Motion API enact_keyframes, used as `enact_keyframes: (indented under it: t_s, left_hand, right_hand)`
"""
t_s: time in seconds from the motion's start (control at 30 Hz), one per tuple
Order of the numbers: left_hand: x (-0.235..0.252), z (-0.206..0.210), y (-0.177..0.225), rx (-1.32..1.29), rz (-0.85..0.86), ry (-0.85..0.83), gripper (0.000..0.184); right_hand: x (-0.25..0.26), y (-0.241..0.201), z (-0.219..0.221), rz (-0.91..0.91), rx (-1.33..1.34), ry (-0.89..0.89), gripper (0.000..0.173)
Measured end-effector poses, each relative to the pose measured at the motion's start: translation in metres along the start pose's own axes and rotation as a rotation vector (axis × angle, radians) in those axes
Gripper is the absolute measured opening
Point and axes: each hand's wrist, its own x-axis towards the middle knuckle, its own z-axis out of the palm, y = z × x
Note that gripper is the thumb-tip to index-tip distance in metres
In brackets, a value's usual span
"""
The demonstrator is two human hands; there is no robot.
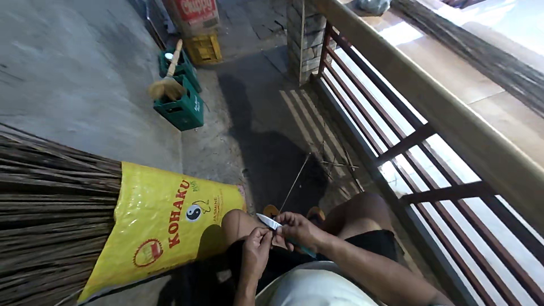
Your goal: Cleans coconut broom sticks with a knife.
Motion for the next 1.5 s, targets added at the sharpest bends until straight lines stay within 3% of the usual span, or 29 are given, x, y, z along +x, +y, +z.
enact_keyframes:
  t_s: [0.2, 0.4, 0.63, 0.83, 0.9, 1.1, 1.3, 1.5]
  left_hand:
    - [-0.006, -0.006, -0.001, -0.104, -0.063, -0.069, 0.010]
    - [-0.002, -0.003, 0.002, -0.129, -0.063, -0.079, 0.009]
    - [-0.009, -0.005, -0.003, -0.163, -0.076, -0.085, 0.008]
    - [-0.005, -0.001, 0.000, -0.277, -0.133, -0.130, 0.011]
    - [-0.004, -0.005, 0.002, -0.317, -0.165, -0.166, 0.011]
    - [-0.006, -0.011, 0.003, -0.396, -0.226, -0.231, 0.011]
    - [-0.005, -0.007, 0.005, -0.393, -0.229, -0.273, 0.011]
    - [-0.010, -0.012, 0.004, -0.378, -0.260, -0.274, 0.010]
  right_hand:
    - [0.000, -0.035, -0.023, -0.118, 0.082, 0.180, 0.017]
    - [-0.008, -0.009, -0.006, 0.017, 0.029, -0.051, 0.020]
    - [-0.002, -0.045, -0.040, -0.107, 0.141, 0.248, 0.015]
    - [-0.013, -0.002, -0.009, 0.026, -0.066, -0.109, 0.030]
    - [-0.009, 0.004, -0.012, 0.025, -0.042, -0.150, 0.030]
    - [-0.008, -0.036, -0.032, -0.088, 0.049, 0.081, 0.031]
    - [-0.014, -0.032, -0.023, 0.001, -0.032, -0.086, 0.024]
    - [-0.006, -0.058, -0.055, -0.110, 0.094, 0.177, 0.020]
